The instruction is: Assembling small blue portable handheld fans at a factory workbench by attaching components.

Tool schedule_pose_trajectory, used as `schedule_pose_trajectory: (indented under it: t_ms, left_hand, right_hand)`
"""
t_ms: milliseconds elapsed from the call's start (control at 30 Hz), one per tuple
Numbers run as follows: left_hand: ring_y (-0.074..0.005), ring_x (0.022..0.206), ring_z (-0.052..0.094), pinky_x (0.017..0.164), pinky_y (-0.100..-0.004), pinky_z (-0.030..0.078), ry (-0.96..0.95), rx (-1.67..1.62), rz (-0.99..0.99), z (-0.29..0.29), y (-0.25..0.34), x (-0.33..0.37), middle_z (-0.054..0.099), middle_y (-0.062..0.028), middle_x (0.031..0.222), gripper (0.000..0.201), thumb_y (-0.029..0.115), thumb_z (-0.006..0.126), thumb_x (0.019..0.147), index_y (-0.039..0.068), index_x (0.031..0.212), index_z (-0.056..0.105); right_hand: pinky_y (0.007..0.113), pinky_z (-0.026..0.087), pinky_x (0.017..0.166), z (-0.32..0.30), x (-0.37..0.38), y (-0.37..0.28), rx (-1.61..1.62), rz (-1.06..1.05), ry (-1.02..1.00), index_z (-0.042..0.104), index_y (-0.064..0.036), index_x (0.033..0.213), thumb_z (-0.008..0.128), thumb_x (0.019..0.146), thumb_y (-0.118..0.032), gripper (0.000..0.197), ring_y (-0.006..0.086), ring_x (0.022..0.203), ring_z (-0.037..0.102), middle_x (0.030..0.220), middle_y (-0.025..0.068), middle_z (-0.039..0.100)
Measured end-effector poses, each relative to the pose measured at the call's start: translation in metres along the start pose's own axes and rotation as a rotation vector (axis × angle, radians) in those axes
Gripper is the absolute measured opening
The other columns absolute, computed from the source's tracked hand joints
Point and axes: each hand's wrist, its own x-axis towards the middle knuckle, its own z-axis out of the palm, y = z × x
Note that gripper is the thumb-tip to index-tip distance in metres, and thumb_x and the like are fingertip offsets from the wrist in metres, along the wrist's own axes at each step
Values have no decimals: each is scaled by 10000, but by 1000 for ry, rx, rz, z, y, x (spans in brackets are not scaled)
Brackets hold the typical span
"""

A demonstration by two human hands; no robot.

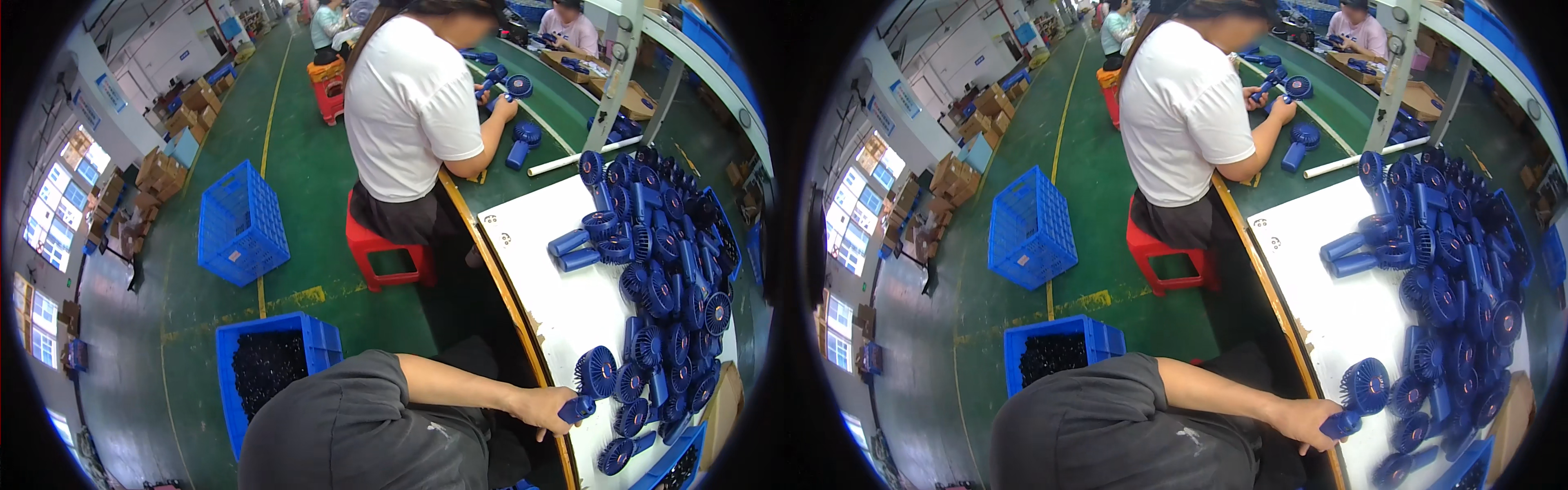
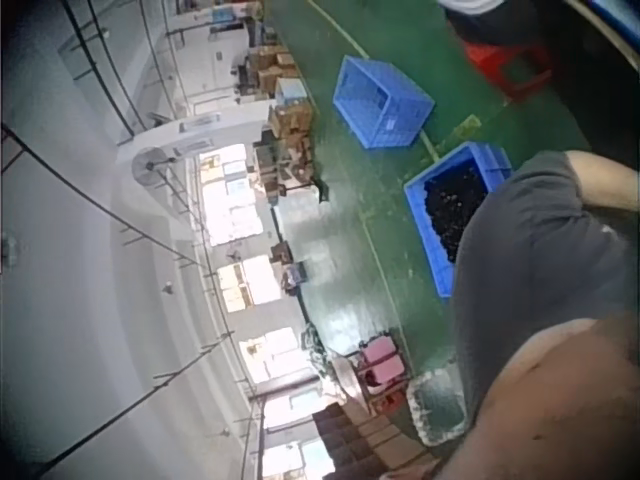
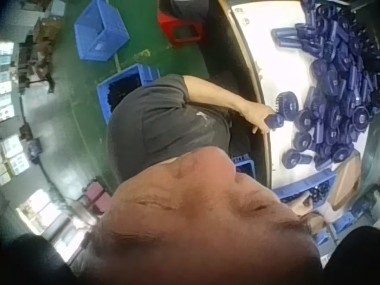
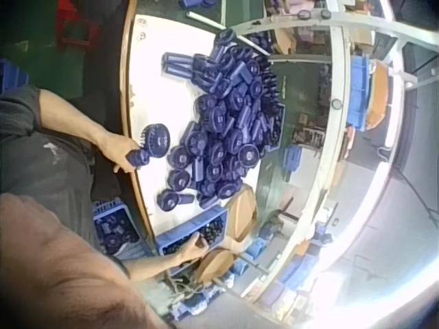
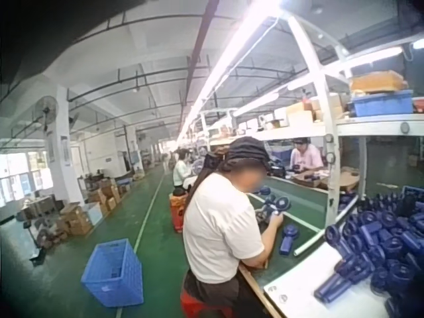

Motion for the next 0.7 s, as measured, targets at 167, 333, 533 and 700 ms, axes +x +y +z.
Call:
schedule_pose_trajectory:
  t_ms: [167, 333, 533, 700]
  left_hand:
    - [-159, 597, 611, 507, -278, 537, 45, 18, 58, 24, -7, 23, 597, -84, 854, 328, 195, 722, 848, -16, 1042, 563]
    - [-147, 661, 622, 471, -250, 513, 127, -132, 65, 21, -11, 28, 601, -64, 846, 318, 150, 715, 847, -3, 1068, 546]
    - [-142, 718, 632, 447, -236, 517, 54, -329, -21, 21, 0, 17, 599, -65, 847, 325, 162, 719, 855, 7, 1092, 560]
    - [-122, 648, 637, 433, -223, 516, -205, -212, -167, 31, 12, 10, 633, -86, 793, 321, 196, 745, 855, -20, 1041, 598]
  right_hand:
    - [354, 532, 784, 63, -115, -177, -26, -362, -361, 640, 44, 980, 824, 812, -188, 341, 259, 812, 667, 883, 154, 688]
    - [396, 510, 816, 103, -154, -202, 214, -322, -448, 631, 53, 1014, 807, 824, -180, 348, 299, 859, 639, 913, 187, 658]
    - [404, 511, 831, 99, -148, -186, 425, -612, -458, 673, -13, 1076, 731, 842, -17, 241, 324, 892, 649, 1011, 166, 680]
    - [403, 488, 880, 102, -141, -164, 416, -672, -375, 632, 41, 1107, 648, 858, 17, 251, 368, 950, 625, 1029, 225, 636]
